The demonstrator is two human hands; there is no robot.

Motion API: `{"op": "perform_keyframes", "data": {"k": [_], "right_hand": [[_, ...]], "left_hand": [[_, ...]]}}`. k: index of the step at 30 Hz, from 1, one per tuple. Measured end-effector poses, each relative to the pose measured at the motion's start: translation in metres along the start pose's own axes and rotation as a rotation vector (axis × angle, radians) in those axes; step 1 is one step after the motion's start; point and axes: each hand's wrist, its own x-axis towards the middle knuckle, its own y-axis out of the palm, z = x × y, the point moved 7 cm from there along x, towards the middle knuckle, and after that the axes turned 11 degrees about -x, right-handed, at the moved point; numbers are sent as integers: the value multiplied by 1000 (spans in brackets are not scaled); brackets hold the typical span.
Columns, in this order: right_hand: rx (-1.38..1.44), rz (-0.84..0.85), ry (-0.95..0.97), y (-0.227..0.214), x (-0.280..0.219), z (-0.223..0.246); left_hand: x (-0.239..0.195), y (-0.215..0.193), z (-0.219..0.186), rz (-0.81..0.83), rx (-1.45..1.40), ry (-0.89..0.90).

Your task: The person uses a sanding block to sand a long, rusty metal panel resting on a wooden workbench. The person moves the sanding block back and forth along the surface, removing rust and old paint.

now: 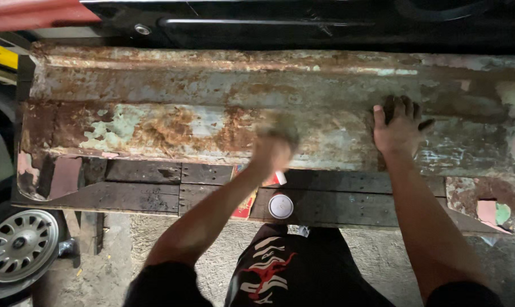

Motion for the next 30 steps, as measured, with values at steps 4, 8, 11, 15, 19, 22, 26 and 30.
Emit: {"op": "perform_keyframes", "data": {"k": [4,8,11,15,19,22,26,30], "right_hand": [[-33,26,23,1,1,-1],[10,51,52,3,-5,0],[39,-28,9,-8,-1,3],[36,-64,-7,-6,0,5],[59,-77,-6,-2,-5,1],[61,-93,-15,-3,-4,3],[65,-75,16,2,0,-3],[30,-76,-26,3,0,-3]], "left_hand": [[-12,-10,-19,-127,82,192],[46,-44,48,-95,-165,-274],[50,-36,24,-77,-119,-194],[-2,12,-55,-44,-70,201],[25,1,-28,10,-176,22],[59,-47,10,-204,-250,-127],[29,-42,-9,-153,-186,-6],[-22,-25,-36,-65,-139,207]]}}
